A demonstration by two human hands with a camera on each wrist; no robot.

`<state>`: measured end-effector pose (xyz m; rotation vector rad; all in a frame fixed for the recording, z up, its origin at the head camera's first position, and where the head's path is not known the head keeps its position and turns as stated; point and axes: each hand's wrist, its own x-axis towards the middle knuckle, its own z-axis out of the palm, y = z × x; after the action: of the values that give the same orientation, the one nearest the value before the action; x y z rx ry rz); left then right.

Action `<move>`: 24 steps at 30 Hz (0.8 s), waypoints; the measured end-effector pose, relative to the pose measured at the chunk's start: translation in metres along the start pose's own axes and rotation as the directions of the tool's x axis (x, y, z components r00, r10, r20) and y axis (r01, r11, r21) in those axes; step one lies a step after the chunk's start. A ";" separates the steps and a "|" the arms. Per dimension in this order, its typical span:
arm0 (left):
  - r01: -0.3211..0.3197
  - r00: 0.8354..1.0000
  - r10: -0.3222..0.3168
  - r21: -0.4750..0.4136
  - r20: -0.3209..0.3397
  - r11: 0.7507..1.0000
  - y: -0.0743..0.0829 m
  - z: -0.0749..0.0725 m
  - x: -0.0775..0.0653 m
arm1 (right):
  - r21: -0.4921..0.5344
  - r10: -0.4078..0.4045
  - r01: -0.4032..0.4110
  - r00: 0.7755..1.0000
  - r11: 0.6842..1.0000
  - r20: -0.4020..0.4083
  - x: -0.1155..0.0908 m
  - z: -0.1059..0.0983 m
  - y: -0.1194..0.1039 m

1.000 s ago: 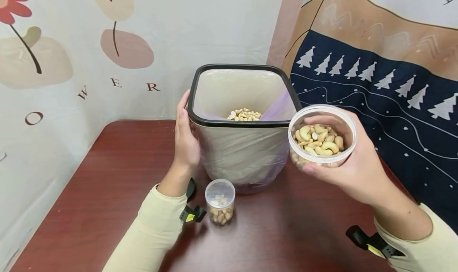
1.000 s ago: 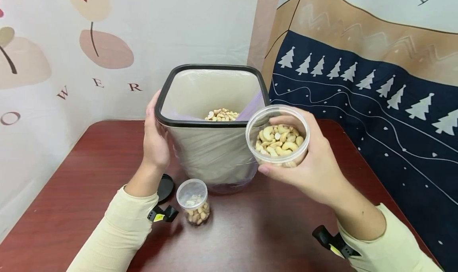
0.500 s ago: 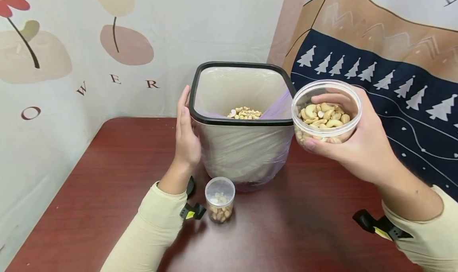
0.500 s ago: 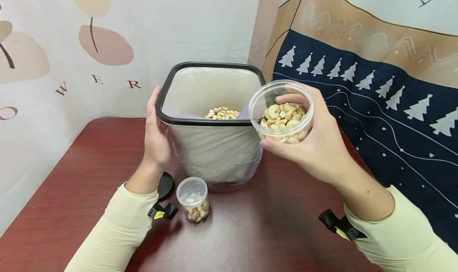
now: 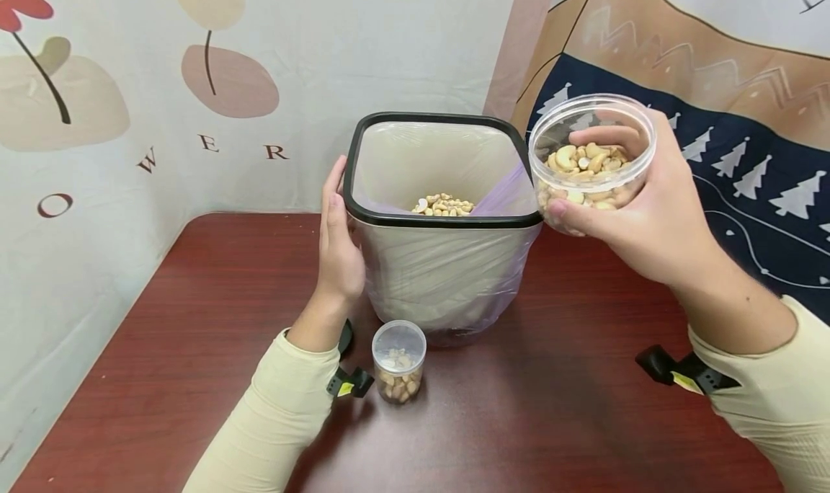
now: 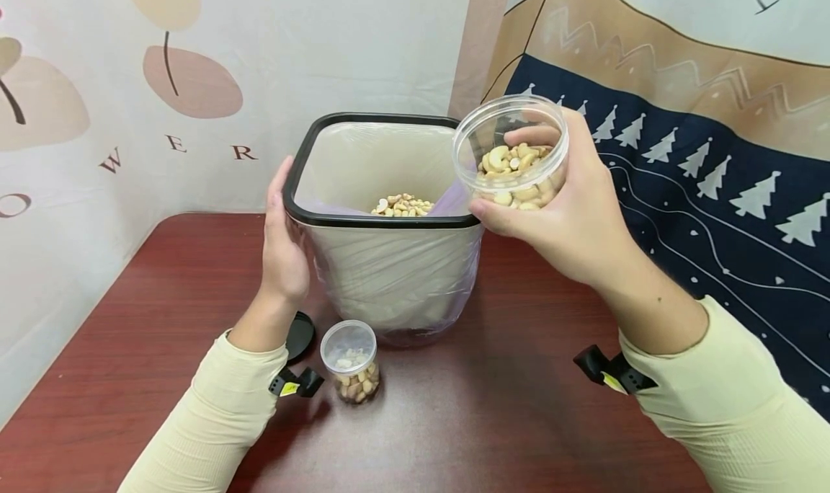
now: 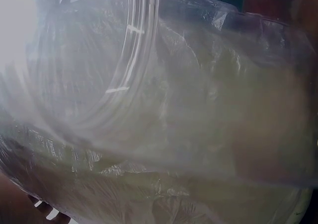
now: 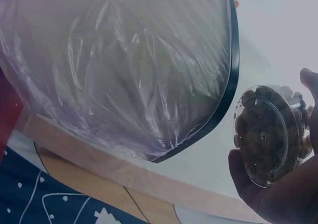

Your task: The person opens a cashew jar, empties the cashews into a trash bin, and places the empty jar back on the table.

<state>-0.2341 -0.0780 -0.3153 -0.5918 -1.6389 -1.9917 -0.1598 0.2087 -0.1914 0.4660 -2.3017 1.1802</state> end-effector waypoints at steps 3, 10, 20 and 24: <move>-0.005 1.000 0.005 0.021 0.007 1.000 0.000 -0.001 0.001 | -0.002 0.007 -0.007 1.000 1.000 0.002 0.004 0.002 0.003; -0.005 0.999 0.004 0.032 0.037 0.999 0.001 -0.003 0.002 | 0.001 0.042 -0.042 0.999 0.999 0.029 0.009 0.005 0.010; 0.000 0.999 0.000 0.014 0.037 1.000 0.002 -0.003 0.001 | 0.033 0.058 -0.060 0.997 0.998 0.059 0.018 0.012 0.014; -0.006 0.999 0.006 0.020 0.036 1.000 0.001 -0.004 0.001 | 0.030 0.057 -0.060 0.995 0.998 0.076 0.023 0.015 0.014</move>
<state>-0.2338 -0.0819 -0.3145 -0.6281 -1.6748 -1.9684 -0.1898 0.2024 -0.1950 0.4647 -2.3776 1.2493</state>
